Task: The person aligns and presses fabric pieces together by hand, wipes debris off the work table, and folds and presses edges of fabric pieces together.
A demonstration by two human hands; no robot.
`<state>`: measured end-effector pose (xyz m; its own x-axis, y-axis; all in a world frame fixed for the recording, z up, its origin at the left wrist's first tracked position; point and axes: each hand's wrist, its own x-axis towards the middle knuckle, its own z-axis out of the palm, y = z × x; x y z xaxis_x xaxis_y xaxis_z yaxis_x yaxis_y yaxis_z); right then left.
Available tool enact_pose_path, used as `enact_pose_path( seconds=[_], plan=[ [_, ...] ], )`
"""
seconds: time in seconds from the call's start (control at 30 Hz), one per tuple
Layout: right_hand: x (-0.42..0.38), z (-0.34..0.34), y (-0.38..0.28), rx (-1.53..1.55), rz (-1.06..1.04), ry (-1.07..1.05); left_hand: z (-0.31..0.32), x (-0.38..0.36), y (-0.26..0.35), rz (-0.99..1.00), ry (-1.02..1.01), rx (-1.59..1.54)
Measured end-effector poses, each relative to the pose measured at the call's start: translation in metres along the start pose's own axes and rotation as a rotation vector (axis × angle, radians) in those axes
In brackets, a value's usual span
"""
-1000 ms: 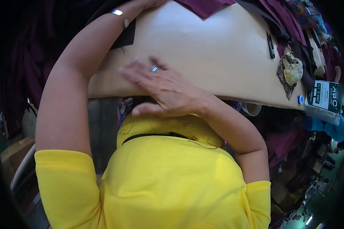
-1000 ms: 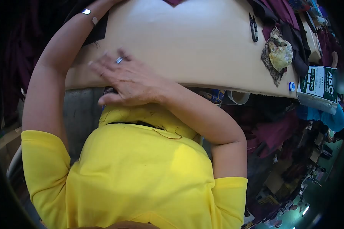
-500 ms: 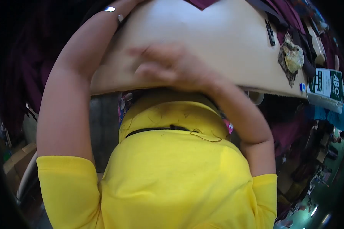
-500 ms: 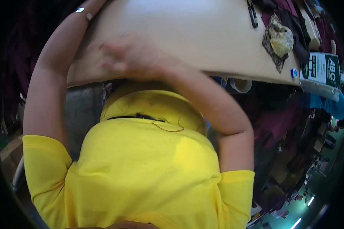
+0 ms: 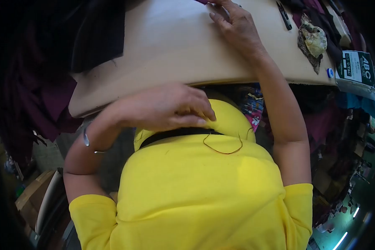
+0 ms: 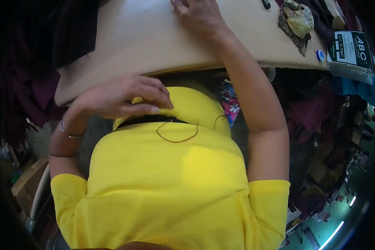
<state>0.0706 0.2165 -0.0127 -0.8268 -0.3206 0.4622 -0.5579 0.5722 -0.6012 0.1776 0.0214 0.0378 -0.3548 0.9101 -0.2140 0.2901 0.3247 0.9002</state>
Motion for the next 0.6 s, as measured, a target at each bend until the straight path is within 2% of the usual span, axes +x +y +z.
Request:
enact_pose_path(
  seconds=[0.1, 0.13, 0.23, 0.27, 0.3, 0.37, 0.47, 0.57, 0.6],
  plan=[
    [-0.003, 0.0, -0.001, 0.055, 0.029, 0.013, 0.01, -0.004, -0.014, 0.052, 0.088, -0.168],
    [-0.004, -0.001, -0.001, 0.046, 0.034, 0.01, 0.007, -0.006, -0.014, 0.012, 0.102, -0.271],
    [-0.004, -0.002, -0.005, 0.041, 0.058, -0.006, 0.006, -0.007, -0.017, 0.055, 0.062, -0.27],
    [-0.004, -0.002, -0.005, 0.029, 0.057, -0.008, 0.012, -0.006, -0.021, 0.195, 0.026, -0.084],
    [-0.003, -0.002, -0.005, 0.016, 0.056, -0.009, 0.02, -0.004, -0.019, 0.204, -0.035, -0.183],
    [-0.002, -0.001, -0.006, 0.004, 0.058, -0.015, 0.033, 0.005, -0.012, 0.358, -0.047, -0.199],
    [-0.003, -0.002, -0.005, -0.001, 0.059, -0.026, 0.036, 0.007, -0.004, 0.289, -0.082, -0.122],
    [-0.004, -0.001, 0.001, -0.026, 0.03, -0.02, 0.037, -0.002, 0.002, -0.026, 0.131, -0.475],
    [-0.004, -0.001, 0.002, -0.037, 0.018, -0.017, 0.037, -0.005, -0.008, 0.039, 0.233, -0.384]
  ],
)
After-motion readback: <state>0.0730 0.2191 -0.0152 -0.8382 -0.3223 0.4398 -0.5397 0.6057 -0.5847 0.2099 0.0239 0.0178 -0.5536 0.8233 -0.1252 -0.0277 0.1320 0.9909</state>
